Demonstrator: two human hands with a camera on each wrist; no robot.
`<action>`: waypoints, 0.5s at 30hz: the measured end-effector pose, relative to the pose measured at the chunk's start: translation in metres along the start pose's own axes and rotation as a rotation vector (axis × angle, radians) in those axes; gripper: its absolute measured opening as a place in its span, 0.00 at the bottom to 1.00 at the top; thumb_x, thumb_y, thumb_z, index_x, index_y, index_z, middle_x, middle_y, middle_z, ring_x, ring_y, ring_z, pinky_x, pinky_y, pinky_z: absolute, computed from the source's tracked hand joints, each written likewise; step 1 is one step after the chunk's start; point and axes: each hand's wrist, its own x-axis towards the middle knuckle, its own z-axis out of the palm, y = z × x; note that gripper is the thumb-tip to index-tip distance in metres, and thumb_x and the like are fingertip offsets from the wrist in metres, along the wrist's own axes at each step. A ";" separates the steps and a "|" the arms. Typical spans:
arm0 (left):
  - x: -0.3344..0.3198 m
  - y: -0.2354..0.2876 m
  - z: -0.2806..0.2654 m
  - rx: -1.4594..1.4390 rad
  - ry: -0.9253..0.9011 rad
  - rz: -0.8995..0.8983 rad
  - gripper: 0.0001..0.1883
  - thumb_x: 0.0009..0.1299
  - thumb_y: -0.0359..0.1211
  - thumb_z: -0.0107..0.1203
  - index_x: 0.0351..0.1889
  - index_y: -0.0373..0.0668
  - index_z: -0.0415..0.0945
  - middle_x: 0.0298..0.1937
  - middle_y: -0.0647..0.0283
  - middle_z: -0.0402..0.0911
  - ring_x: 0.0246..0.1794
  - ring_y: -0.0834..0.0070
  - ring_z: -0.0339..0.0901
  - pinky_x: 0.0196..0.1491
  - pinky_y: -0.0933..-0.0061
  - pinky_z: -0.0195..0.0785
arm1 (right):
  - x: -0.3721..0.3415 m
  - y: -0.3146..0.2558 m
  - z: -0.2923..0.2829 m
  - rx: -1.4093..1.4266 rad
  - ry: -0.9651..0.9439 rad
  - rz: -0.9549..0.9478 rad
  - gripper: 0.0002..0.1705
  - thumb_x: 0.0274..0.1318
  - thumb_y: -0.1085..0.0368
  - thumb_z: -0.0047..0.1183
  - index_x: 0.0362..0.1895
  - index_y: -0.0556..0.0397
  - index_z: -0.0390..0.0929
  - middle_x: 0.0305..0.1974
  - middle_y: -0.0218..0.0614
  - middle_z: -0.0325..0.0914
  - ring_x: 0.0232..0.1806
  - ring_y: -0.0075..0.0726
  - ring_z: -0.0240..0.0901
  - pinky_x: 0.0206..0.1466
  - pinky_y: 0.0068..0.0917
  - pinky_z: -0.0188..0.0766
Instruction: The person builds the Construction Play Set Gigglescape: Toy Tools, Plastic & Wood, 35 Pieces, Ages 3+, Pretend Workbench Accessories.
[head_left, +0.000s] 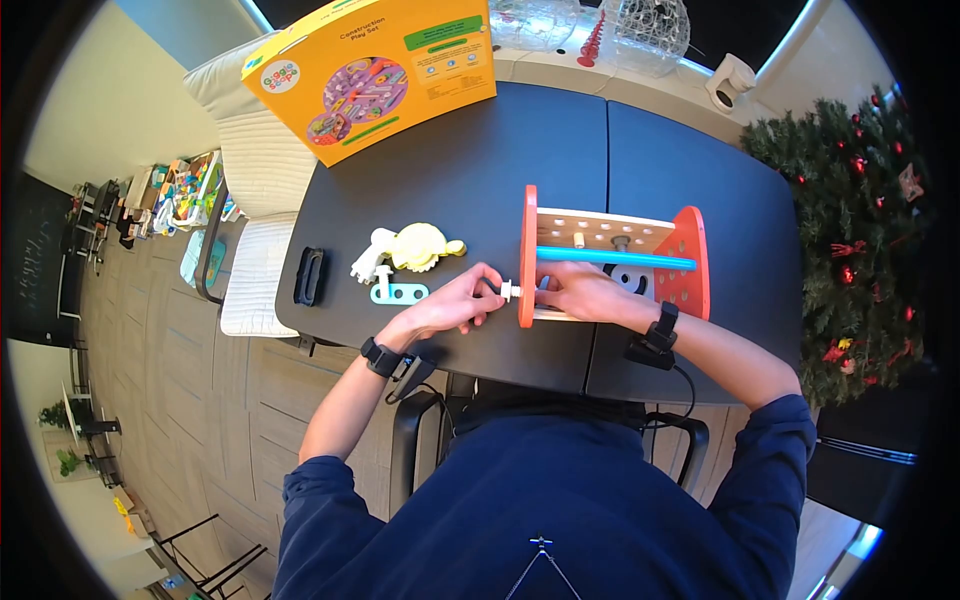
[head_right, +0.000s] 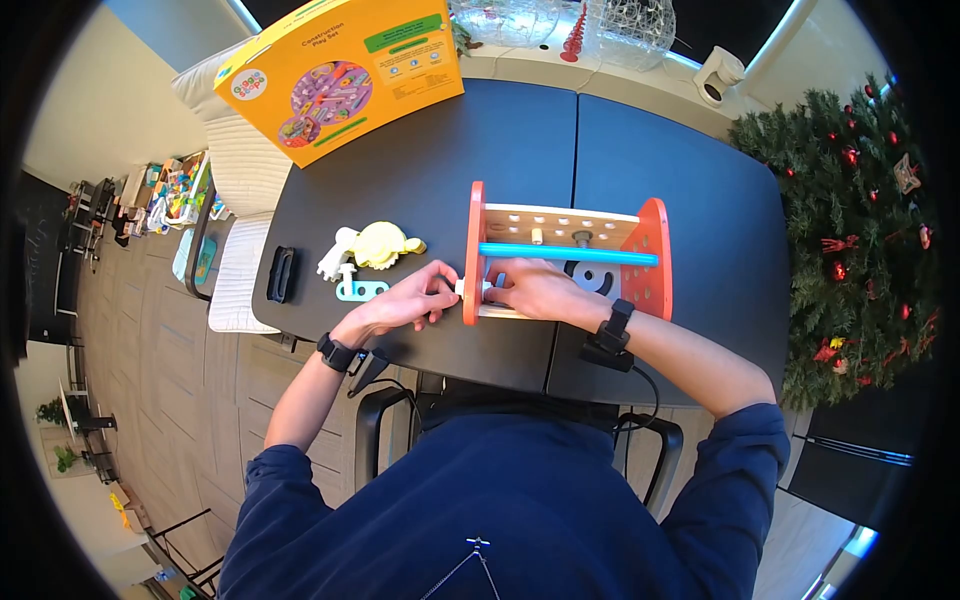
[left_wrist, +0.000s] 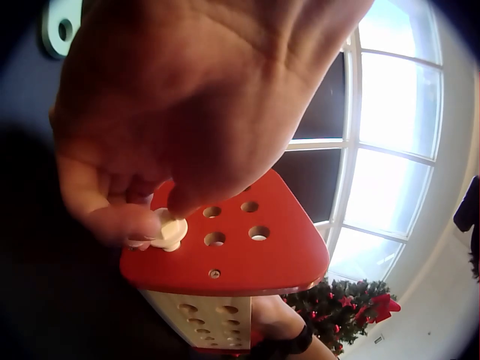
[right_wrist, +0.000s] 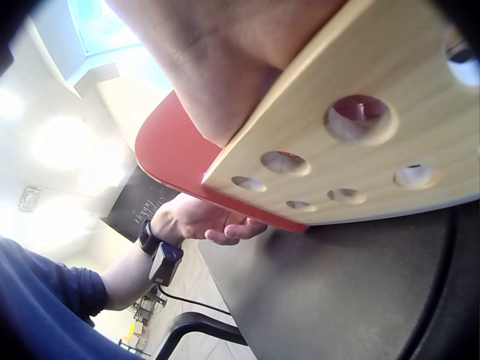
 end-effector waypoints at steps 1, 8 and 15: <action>-0.004 0.004 0.002 0.014 0.042 0.029 0.22 0.87 0.53 0.49 0.52 0.43 0.76 0.40 0.73 0.73 0.33 0.85 0.73 0.31 0.80 0.67 | 0.001 0.001 0.000 0.005 -0.003 0.003 0.22 0.73 0.50 0.62 0.59 0.53 0.84 0.46 0.45 0.89 0.49 0.50 0.87 0.53 0.45 0.81; 0.008 0.000 -0.005 -0.056 -0.078 -0.131 0.24 0.87 0.54 0.49 0.61 0.43 0.70 0.39 0.73 0.73 0.34 0.85 0.74 0.31 0.81 0.67 | 0.002 0.003 0.001 0.001 -0.005 0.015 0.23 0.74 0.49 0.62 0.59 0.53 0.84 0.45 0.46 0.89 0.48 0.50 0.87 0.53 0.45 0.80; -0.002 0.002 0.001 -0.020 0.014 0.015 0.24 0.87 0.56 0.49 0.55 0.44 0.73 0.38 0.74 0.72 0.33 0.85 0.72 0.30 0.82 0.65 | 0.001 0.001 0.000 0.007 -0.015 0.015 0.23 0.74 0.49 0.62 0.60 0.53 0.83 0.46 0.46 0.89 0.49 0.49 0.87 0.53 0.45 0.80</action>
